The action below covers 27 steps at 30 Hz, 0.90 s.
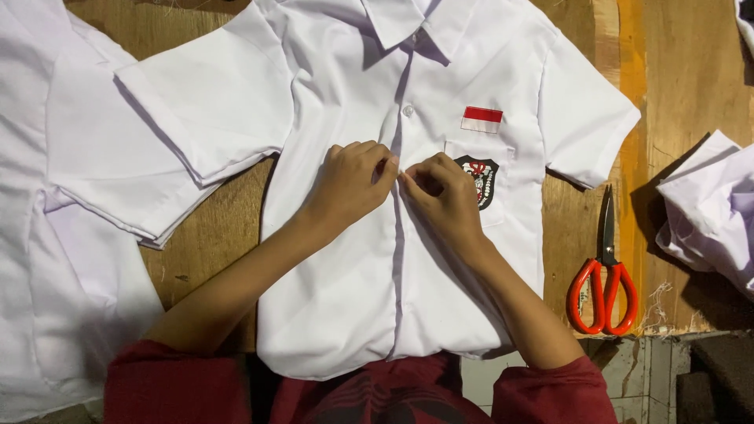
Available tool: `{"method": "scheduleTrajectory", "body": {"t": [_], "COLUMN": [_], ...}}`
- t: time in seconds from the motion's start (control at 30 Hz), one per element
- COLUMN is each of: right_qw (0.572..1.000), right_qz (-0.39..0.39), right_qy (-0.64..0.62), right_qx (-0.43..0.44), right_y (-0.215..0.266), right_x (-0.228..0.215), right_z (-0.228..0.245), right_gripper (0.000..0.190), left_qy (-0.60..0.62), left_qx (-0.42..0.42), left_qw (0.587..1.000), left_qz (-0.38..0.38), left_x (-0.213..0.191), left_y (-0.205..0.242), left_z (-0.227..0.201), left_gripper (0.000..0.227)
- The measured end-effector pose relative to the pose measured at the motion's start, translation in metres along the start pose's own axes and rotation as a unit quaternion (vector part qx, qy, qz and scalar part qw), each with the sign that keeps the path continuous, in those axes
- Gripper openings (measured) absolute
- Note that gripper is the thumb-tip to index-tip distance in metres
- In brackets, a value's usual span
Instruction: Buttoning and folding a white school uniform shirt on a wooden work table.
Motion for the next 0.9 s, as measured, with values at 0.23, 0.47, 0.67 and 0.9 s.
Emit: {"method": "scheduleTrajectory", "body": {"t": [0.23,0.47,0.67,0.9], "right_qw": [0.974,0.987,0.961,0.961], "right_qz": [0.041,0.07,0.074,0.047], "right_qy": [-0.134,-0.082,-0.188,-0.201], "right_qx": [0.179,0.118,0.19,0.183], "right_y": [0.003,0.008,0.012,0.003], "right_x": [0.0,0.007,0.009,-0.005], "right_z": [-0.042,-0.04,-0.061,-0.048], "right_gripper": [0.008,0.021,0.013,0.012], "left_qy": [-0.003,0.067,0.217,0.278], "left_qx": [-0.013,-0.069,-0.178,-0.16], "left_qw": [0.999,0.992,0.948,0.934], "left_qz": [0.03,0.088,0.153,0.154], "left_x": [-0.002,-0.019,-0.021,-0.013], "left_y": [0.002,-0.001,0.006,0.006], "left_z": [-0.004,-0.016,-0.015,-0.013], "left_gripper": [0.008,0.013,0.023,0.026]}}
Point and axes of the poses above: each hand's wrist, its own y-axis away from the middle knuckle, its own x-axis out of the palm, z = x × y, the point moved 10 cm from there along -y, towards the middle knuckle, and after that the axes turned 5 degrees about -x, right-handed, at the moved point
